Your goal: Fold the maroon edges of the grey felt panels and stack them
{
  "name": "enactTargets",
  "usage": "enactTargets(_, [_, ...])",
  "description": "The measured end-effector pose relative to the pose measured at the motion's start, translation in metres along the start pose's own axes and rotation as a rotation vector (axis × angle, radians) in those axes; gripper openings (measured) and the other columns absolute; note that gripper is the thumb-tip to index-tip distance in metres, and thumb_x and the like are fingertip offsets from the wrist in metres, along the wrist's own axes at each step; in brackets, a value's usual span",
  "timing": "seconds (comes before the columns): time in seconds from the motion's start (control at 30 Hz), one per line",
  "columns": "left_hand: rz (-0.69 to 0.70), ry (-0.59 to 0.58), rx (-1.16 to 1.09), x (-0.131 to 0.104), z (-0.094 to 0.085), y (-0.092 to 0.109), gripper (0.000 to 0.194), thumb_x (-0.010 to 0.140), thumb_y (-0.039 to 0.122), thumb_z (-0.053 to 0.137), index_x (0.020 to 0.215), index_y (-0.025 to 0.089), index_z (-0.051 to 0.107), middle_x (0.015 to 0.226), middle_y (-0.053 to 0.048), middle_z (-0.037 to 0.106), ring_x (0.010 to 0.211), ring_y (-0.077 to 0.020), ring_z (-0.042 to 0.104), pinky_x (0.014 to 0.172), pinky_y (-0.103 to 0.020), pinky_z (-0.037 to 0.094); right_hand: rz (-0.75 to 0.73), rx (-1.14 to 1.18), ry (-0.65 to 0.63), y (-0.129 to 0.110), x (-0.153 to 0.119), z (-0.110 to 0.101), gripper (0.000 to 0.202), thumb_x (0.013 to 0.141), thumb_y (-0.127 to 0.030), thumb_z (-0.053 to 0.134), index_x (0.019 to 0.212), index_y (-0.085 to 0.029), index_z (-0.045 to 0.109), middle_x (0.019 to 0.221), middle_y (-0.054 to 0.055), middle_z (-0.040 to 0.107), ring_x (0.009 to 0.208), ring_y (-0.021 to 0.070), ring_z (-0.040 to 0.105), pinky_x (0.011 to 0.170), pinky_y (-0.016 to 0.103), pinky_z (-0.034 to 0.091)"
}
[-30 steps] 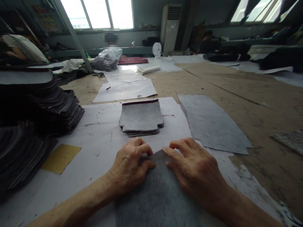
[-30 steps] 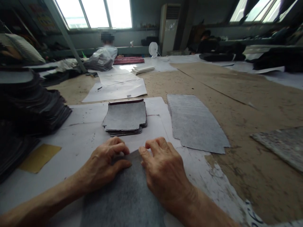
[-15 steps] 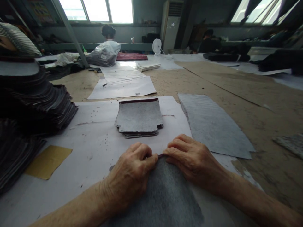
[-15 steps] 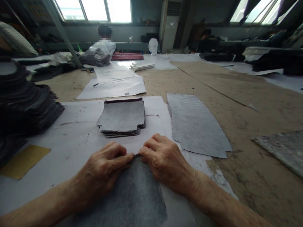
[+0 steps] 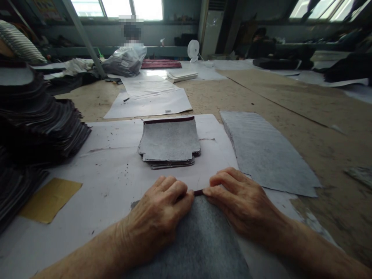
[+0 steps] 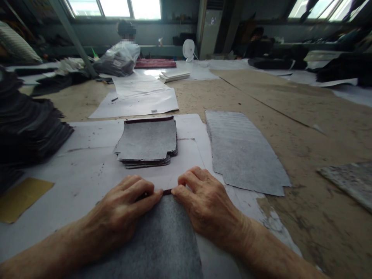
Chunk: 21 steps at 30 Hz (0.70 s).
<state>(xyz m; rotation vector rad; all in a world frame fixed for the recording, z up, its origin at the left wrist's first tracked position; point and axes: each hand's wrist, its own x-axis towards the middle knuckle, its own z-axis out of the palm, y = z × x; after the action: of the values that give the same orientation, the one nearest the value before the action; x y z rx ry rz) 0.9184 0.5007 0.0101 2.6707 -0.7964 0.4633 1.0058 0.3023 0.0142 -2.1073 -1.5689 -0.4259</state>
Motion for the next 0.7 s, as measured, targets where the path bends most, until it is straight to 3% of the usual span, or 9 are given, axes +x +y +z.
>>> enactTargets(0.2, [0.012,-0.009,0.014,0.0001,0.0,-0.0009,0.032,0.085,0.003,0.031,0.106,0.011,0.054,0.087,-0.008,0.052,0.078,-0.0183,0.043,0.07,-0.036,0.044,0.01,-0.059,0.05,-0.0021,-0.0007,-0.003,0.018,0.084,-0.009,0.045,0.088,-0.016,0.061,0.101,0.01,0.056,0.095,0.0217,0.049,0.077,0.038,0.045])
enactTargets(0.4, [-0.001,-0.001,-0.019,0.0,0.0022,-0.0014,0.033,0.082,0.002,0.034,0.106,0.011,0.054,0.088,-0.008,0.051,0.077,-0.0191,0.043,0.069,-0.036,0.043,0.108,-0.023,0.062,-0.0005,-0.0011,-0.0033,0.02,0.082,-0.015,0.052,0.101,-0.013,0.058,0.099,0.012,0.055,0.092,0.0225,0.051,0.077,0.041,0.048])
enactTargets(0.7, [0.01,0.022,0.023,0.0003,-0.0004,0.0007,0.031,0.081,0.001,0.033,0.102,0.012,0.054,0.087,-0.008,0.051,0.076,-0.0184,0.044,0.069,-0.035,0.042,0.026,-0.082,0.06,0.0005,-0.0056,-0.0051,0.019,0.084,-0.012,0.049,0.097,-0.016,0.062,0.093,0.009,0.059,0.088,0.0195,0.052,0.075,0.036,0.047])
